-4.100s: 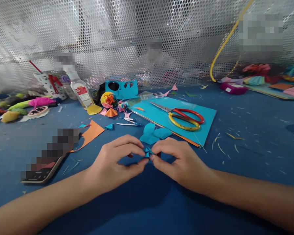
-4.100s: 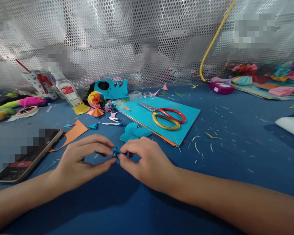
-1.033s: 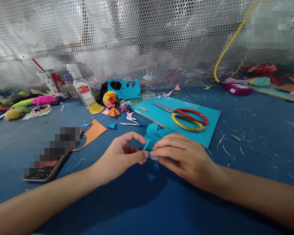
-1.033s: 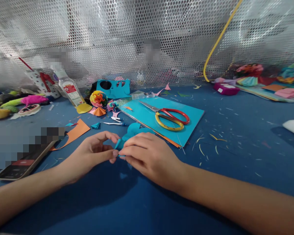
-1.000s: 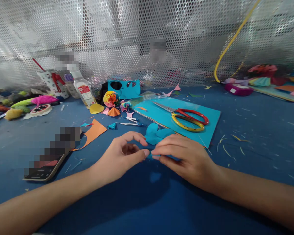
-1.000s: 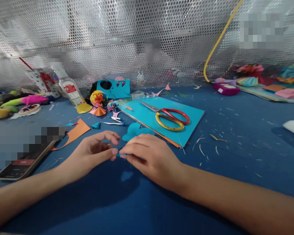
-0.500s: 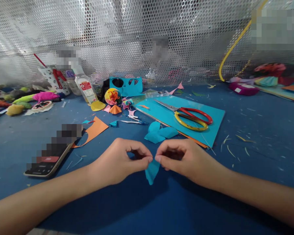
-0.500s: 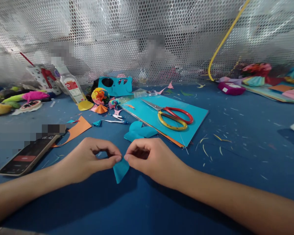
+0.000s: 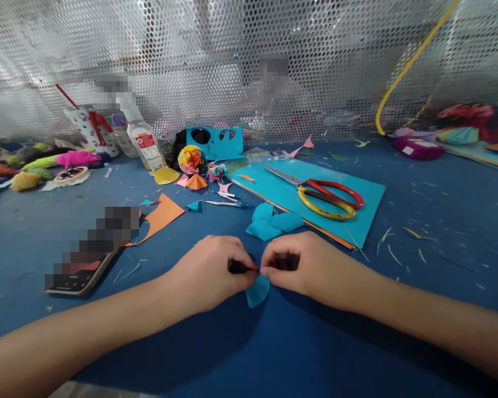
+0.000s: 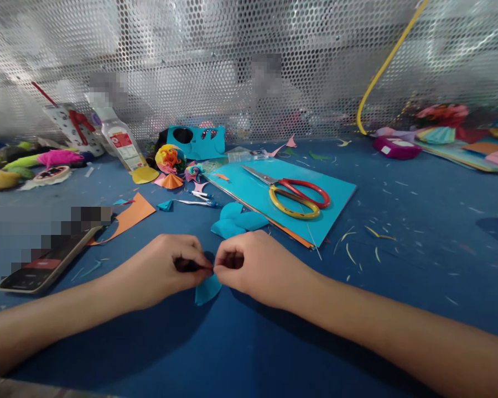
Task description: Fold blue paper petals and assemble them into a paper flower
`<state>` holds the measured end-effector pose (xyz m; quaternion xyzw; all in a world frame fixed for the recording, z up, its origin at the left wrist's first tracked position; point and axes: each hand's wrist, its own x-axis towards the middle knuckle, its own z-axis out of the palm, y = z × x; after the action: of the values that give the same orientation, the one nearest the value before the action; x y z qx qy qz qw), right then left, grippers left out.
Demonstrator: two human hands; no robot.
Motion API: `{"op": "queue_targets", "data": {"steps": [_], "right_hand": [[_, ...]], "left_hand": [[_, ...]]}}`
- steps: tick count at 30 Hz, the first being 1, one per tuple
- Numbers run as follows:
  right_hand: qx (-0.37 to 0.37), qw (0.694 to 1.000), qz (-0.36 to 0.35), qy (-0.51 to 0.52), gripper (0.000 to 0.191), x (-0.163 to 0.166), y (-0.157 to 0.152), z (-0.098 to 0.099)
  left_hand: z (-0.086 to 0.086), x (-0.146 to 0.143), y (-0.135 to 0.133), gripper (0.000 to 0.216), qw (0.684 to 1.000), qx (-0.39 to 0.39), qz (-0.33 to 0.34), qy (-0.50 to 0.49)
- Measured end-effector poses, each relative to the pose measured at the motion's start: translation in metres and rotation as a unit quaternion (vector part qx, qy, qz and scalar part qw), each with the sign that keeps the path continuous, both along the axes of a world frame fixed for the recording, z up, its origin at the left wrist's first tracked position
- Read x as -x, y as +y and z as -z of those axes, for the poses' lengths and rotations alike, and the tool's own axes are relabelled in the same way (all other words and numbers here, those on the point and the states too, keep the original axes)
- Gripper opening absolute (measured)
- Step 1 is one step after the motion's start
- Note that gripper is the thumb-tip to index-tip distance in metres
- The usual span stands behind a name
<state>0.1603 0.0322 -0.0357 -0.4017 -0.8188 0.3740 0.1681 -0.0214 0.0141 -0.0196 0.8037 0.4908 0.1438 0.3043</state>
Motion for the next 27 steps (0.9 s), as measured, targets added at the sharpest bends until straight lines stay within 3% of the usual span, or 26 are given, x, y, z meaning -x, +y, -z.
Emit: {"op": "queue_targets", "data": {"steps": [4, 13, 27], "right_hand": [[-0.114, 0.992, -0.04, -0.019, 0.009, -0.005, 0.005, 0.003], [-0.183, 0.965, -0.187, 0.014, 0.014, -0.012, 0.022, 0.012], [-0.273, 0.917, -0.275, -0.092, 0.023, -0.016, 0.021, 0.005]], "left_hand": [[0.001, 0.0, -0.001, 0.013, 1.0, -0.028, -0.006, 0.012], [0.006, 0.001, -0.002, 0.014, 0.999, -0.045, 0.006, 0.023], [0.005, 0.003, -0.003, 0.016, 0.997, -0.061, 0.045, 0.034]]}}
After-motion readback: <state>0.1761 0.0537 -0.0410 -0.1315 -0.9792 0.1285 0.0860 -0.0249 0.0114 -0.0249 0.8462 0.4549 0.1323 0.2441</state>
